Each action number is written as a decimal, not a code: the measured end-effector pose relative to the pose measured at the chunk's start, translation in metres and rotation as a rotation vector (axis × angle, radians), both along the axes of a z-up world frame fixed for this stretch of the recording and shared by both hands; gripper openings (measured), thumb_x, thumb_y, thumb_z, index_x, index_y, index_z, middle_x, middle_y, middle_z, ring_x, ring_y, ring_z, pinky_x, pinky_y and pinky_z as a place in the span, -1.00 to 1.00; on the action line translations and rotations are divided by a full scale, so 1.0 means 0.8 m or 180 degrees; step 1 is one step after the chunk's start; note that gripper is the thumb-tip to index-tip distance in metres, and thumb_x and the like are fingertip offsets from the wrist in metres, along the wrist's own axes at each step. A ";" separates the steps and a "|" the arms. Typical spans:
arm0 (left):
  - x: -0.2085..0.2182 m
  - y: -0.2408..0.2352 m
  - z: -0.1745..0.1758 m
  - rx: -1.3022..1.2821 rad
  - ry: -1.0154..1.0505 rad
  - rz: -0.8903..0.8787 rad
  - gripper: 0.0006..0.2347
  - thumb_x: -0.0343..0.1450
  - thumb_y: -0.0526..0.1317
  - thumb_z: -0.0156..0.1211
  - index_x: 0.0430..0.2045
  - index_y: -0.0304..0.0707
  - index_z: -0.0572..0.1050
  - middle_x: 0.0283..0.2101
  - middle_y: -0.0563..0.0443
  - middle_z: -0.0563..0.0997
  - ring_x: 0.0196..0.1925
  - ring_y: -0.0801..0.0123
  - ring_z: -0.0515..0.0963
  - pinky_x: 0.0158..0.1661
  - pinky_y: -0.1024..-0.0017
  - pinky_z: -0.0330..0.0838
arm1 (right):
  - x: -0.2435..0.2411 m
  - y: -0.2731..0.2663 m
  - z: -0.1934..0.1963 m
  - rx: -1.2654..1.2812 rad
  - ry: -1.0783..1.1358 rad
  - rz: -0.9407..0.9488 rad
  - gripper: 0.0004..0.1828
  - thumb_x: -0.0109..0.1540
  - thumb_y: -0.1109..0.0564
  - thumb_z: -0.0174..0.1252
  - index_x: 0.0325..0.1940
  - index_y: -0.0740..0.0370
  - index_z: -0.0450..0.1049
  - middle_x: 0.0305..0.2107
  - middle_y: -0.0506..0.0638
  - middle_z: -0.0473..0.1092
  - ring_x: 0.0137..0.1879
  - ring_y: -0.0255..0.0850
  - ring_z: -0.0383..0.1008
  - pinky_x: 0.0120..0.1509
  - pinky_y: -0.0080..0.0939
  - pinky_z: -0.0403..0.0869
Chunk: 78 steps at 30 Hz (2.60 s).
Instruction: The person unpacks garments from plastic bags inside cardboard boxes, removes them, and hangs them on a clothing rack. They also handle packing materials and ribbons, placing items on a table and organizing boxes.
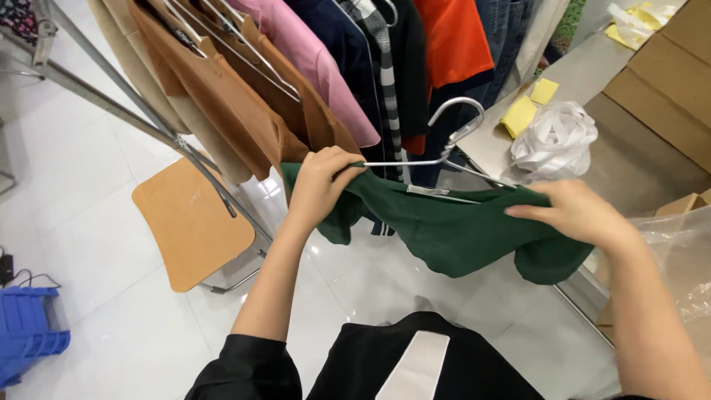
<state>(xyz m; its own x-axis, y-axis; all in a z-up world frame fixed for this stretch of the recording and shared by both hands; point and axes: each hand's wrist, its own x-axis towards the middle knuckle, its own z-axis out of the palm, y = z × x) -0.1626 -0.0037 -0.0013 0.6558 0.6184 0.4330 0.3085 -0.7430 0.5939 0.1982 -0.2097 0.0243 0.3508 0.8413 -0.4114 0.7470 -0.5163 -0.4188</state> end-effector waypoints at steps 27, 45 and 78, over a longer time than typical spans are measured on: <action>-0.217 0.088 0.028 -0.0232 -0.1107 0.2161 -0.55 0.54 -0.19 0.29 0.35 -0.15 0.36 0.24 -0.46 0.36 0.37 -0.50 0.37 0.39 -0.27 0.18 | -0.387 0.253 0.141 0.2183 0.3455 0.1448 -0.74 0.32 0.21 0.26 0.10 0.22 0.64 -0.35 -0.07 0.58 -0.28 -0.34 0.58 -0.15 -0.30 0.63; -0.083 -0.038 -0.089 -0.2518 -0.0669 0.1236 -0.60 0.51 -0.20 0.23 0.26 -0.29 0.43 0.35 -0.33 0.40 0.34 -0.02 0.55 0.32 0.05 0.44 | -0.355 0.241 -0.159 0.2336 0.1663 0.0480 -0.66 0.28 0.31 0.13 0.11 0.16 0.61 -0.16 0.09 0.51 -0.10 0.06 0.64 -0.21 -0.04 0.71; 0.434 -0.635 -0.217 -0.4567 0.1278 -0.2071 -0.63 0.64 -0.04 -0.02 0.23 -0.27 0.51 0.22 -0.16 0.67 0.20 0.18 0.69 0.10 0.36 0.50 | 0.126 -0.635 -0.297 0.3317 0.2004 -0.5094 -0.63 0.47 -0.10 0.11 0.03 0.26 0.57 -0.19 0.15 0.63 -0.17 -0.08 0.72 -0.18 -0.21 0.67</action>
